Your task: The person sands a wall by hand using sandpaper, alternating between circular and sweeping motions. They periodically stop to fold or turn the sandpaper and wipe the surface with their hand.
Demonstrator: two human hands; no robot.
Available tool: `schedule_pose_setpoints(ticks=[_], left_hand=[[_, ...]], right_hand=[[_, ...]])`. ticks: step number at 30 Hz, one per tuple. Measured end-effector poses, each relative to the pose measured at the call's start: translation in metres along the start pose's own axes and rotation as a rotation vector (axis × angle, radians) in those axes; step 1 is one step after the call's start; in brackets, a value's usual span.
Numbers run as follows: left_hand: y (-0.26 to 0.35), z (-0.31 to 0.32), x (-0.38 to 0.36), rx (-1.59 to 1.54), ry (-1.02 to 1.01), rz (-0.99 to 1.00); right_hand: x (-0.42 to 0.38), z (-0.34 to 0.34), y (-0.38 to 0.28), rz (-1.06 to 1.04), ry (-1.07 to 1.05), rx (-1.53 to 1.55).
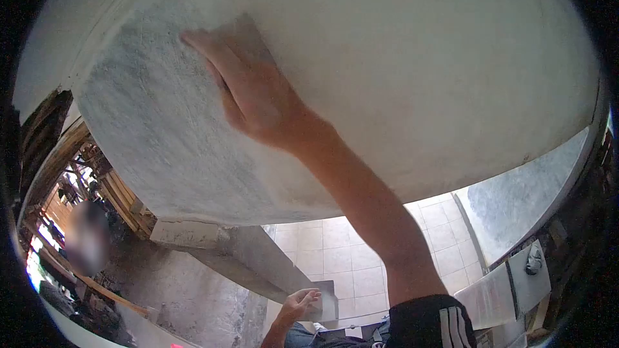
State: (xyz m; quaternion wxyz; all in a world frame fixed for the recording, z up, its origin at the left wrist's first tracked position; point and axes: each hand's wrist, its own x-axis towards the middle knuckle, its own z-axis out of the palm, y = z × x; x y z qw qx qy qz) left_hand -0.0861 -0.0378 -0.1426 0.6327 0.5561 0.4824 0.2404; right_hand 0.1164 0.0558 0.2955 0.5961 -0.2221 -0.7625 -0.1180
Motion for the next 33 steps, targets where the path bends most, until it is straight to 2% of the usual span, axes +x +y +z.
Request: schedule_pose_setpoints(ticks=[2,4,6,9,11,13,15,17,19,21,22,25,28,30,33], left_hand=[[-0.003,0.002,0.003,-0.010,-0.014,0.002],[-0.006,-0.001,0.000,-0.007,-0.008,-0.026],[-0.007,-0.007,-0.003,0.010,0.014,-0.014],[-0.003,-0.016,-0.010,0.015,0.046,-0.013],[-0.004,-0.015,-0.010,0.015,0.054,-0.017],[-0.005,-0.009,-0.006,-0.012,0.030,-0.012],[-0.002,-0.003,-0.005,-0.020,0.012,-0.014],[0.006,0.001,-0.006,-0.019,0.004,-0.005],[0.005,0.001,-0.006,-0.019,0.005,0.014],[-0.001,-0.004,-0.010,-0.021,0.012,0.034],[-0.015,-0.010,-0.004,-0.009,0.029,-0.011],[-0.021,-0.017,-0.003,-0.030,0.072,-0.018],[0.021,-0.008,-0.007,0.049,0.076,0.125],[0.057,0.000,-0.008,0.101,0.050,0.230],[0.129,0.005,-0.014,0.152,0.065,0.440]], right_hand=[[-0.042,0.015,0.016,-0.174,0.110,0.010],[-0.096,0.021,0.018,-0.137,0.129,0.057],[-0.139,0.020,0.015,-0.023,0.030,-0.054],[-0.125,0.021,0.021,-0.051,0.043,0.019],[-0.079,0.016,0.018,-0.156,0.053,-0.008],[-0.026,0.005,0.004,-0.099,0.050,0.048],[-0.008,-0.004,-0.003,0.023,0.000,0.060],[-0.014,0.000,-0.001,0.020,0.025,0.054],[-0.065,0.016,0.011,-0.105,0.110,0.028],[-0.123,0.020,0.012,0.021,0.054,0.016],[-0.146,0.023,0.013,0.008,0.035,-0.046],[-0.145,0.027,0.016,-0.036,0.063,-0.061],[-0.079,0.024,0.014,-0.150,0.093,-0.054],[-0.026,0.014,0.005,-0.065,0.046,0.045],[-0.015,0.015,0.003,-0.086,0.088,-0.008]])
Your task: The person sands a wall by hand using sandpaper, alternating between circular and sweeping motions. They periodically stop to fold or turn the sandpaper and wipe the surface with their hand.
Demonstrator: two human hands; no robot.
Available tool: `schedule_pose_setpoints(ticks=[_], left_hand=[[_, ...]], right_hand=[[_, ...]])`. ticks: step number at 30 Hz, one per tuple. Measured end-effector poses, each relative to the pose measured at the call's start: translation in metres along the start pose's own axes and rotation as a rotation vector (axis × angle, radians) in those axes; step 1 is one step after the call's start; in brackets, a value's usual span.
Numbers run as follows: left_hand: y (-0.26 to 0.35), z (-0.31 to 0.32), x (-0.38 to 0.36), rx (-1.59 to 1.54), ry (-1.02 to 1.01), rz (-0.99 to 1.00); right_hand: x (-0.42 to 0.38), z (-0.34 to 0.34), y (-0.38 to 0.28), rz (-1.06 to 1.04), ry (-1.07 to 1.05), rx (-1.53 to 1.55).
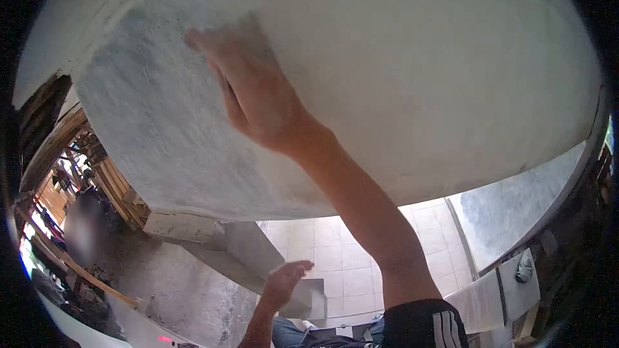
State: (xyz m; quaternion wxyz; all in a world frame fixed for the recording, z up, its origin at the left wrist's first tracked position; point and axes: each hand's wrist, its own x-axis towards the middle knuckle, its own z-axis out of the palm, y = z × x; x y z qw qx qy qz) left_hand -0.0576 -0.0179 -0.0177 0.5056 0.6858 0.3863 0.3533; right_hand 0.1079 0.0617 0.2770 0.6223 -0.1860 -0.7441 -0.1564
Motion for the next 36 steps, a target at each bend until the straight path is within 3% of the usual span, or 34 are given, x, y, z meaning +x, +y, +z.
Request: schedule_pose_setpoints(ticks=[2,5,8,13,18,24,30,32,36], left_hand=[[0.064,-0.009,0.002,0.035,0.074,0.177],[0.123,-0.022,-0.005,-0.018,0.165,0.553],[0.162,-0.020,-0.004,0.189,0.193,0.854],[0.209,-0.012,0.040,0.507,0.403,1.067],[0.203,-0.014,0.106,0.779,0.658,0.918],[0.192,-0.010,0.116,0.837,0.681,0.915],[0.208,0.006,0.140,0.975,0.985,0.926],[0.224,-0.002,0.148,1.048,1.052,0.936],[0.233,-0.005,0.142,1.153,0.949,0.920]], right_hand=[[-0.027,0.011,0.007,-0.135,0.073,-0.003],[-0.106,0.010,-0.002,-0.051,-0.105,-0.176],[-0.092,0.007,0.004,-0.105,-0.152,-0.149],[-0.061,0.011,0.002,-0.121,-0.213,-0.391],[-0.103,0.013,0.007,0.048,-0.260,-0.379],[-0.139,-0.021,-0.010,0.044,-0.414,-0.170],[-0.184,-0.044,-0.022,0.141,-0.180,-0.132],[-0.199,-0.051,-0.035,0.327,-0.121,-0.164],[-0.254,-0.065,-0.046,0.681,-0.022,-0.098]])
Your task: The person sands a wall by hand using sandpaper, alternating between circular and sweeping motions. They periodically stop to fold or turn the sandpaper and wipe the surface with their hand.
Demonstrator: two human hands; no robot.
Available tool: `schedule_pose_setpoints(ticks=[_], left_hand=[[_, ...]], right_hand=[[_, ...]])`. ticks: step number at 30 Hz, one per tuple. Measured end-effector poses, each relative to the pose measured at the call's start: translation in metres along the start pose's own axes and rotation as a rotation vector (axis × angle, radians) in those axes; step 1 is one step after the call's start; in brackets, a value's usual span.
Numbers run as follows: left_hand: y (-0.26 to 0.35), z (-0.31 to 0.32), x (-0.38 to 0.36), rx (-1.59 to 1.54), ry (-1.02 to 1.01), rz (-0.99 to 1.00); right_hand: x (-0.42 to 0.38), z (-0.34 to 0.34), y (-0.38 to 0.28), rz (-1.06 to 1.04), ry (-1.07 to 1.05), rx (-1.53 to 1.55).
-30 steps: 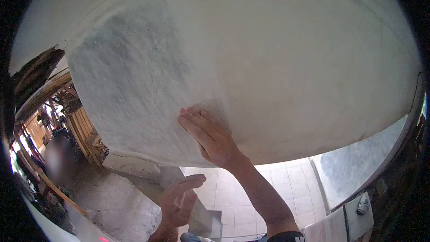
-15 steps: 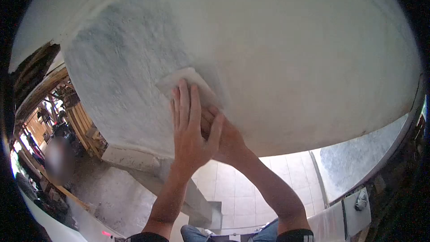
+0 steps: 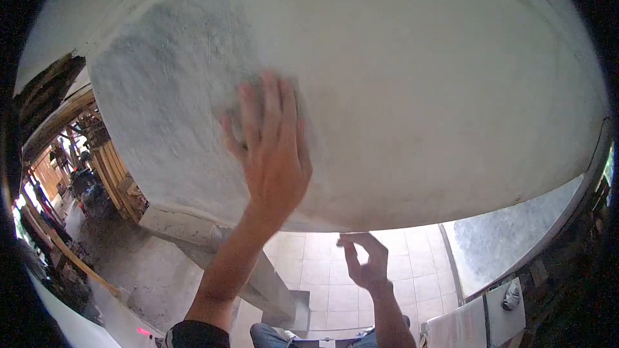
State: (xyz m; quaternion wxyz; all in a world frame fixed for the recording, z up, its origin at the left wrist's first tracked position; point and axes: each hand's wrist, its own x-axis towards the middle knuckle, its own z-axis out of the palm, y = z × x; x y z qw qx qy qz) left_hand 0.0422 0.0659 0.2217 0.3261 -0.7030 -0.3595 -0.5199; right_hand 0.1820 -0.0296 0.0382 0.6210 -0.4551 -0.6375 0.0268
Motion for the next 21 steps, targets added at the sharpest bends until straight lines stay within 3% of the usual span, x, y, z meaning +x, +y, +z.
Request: schedule_pose_setpoints(ticks=[2,5,8,9,11,18,21], left_hand=[[0.002,0.004,-0.032,-0.020,-0.094,0.060],[-0.006,0.013,-0.061,-0.009,-0.107,0.114],[-0.005,0.011,-0.015,-0.023,-0.008,0.087],[-0.004,0.008,0.006,-0.031,0.030,0.078],[0.000,0.001,0.038,-0.048,0.117,0.063],[-0.002,0.018,-0.073,-0.039,-0.119,0.090],[-0.007,0.018,-0.057,-0.028,-0.089,0.116]], right_hand=[[-0.030,-0.001,0.017,0.218,0.016,0.072],[-0.062,0.013,0.044,0.557,0.224,0.566],[-0.069,0.020,0.055,0.837,0.413,0.853],[-0.067,0.019,0.057,0.902,0.360,0.865],[-0.054,0.019,0.051,0.994,0.460,1.037],[-0.022,0.009,0.059,0.879,0.523,1.461],[-0.019,0.008,0.062,0.773,0.521,1.568]])
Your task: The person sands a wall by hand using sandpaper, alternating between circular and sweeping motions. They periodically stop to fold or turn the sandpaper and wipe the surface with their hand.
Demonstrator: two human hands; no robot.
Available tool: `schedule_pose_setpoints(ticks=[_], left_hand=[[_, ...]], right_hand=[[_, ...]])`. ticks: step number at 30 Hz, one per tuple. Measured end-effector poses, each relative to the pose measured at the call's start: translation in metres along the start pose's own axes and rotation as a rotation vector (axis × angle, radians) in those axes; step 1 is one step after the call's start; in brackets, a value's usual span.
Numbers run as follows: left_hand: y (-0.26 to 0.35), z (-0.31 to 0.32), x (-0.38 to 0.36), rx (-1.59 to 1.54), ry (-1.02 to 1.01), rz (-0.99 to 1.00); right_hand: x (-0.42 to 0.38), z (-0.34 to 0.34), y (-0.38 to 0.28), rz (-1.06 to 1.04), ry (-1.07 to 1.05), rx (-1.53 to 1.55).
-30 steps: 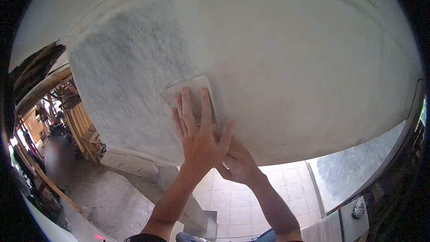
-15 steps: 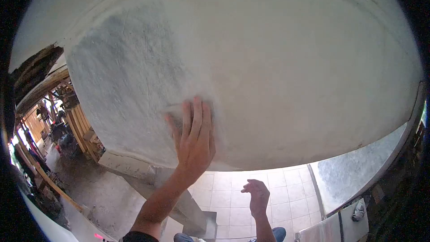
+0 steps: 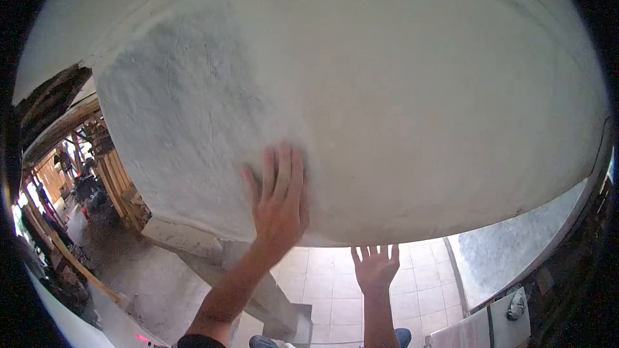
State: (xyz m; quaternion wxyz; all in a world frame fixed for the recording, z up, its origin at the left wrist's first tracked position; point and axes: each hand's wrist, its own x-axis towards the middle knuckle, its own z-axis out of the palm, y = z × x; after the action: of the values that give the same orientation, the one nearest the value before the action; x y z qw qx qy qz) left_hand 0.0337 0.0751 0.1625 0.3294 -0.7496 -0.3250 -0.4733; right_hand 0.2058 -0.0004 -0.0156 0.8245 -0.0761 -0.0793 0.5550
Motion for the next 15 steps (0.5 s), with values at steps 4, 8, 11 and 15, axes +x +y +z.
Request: schedule_pose_setpoints(ticks=[4,8,11,15], left_hand=[[-0.005,-0.016,0.073,-0.015,0.164,-0.061],[0.005,-0.015,0.060,-0.034,0.090,-0.081],[0.012,0.008,-0.013,-0.050,-0.007,-0.057],[0.007,0.003,-0.004,-0.009,0.036,-0.055]], right_hand=[[-0.004,0.016,0.007,-0.052,0.014,-0.027],[-0.007,0.019,0.005,-0.070,-0.072,0.016],[0.003,0.018,-0.004,-0.074,-0.146,0.098],[0.019,0.023,-0.003,-0.097,-0.272,0.162]])
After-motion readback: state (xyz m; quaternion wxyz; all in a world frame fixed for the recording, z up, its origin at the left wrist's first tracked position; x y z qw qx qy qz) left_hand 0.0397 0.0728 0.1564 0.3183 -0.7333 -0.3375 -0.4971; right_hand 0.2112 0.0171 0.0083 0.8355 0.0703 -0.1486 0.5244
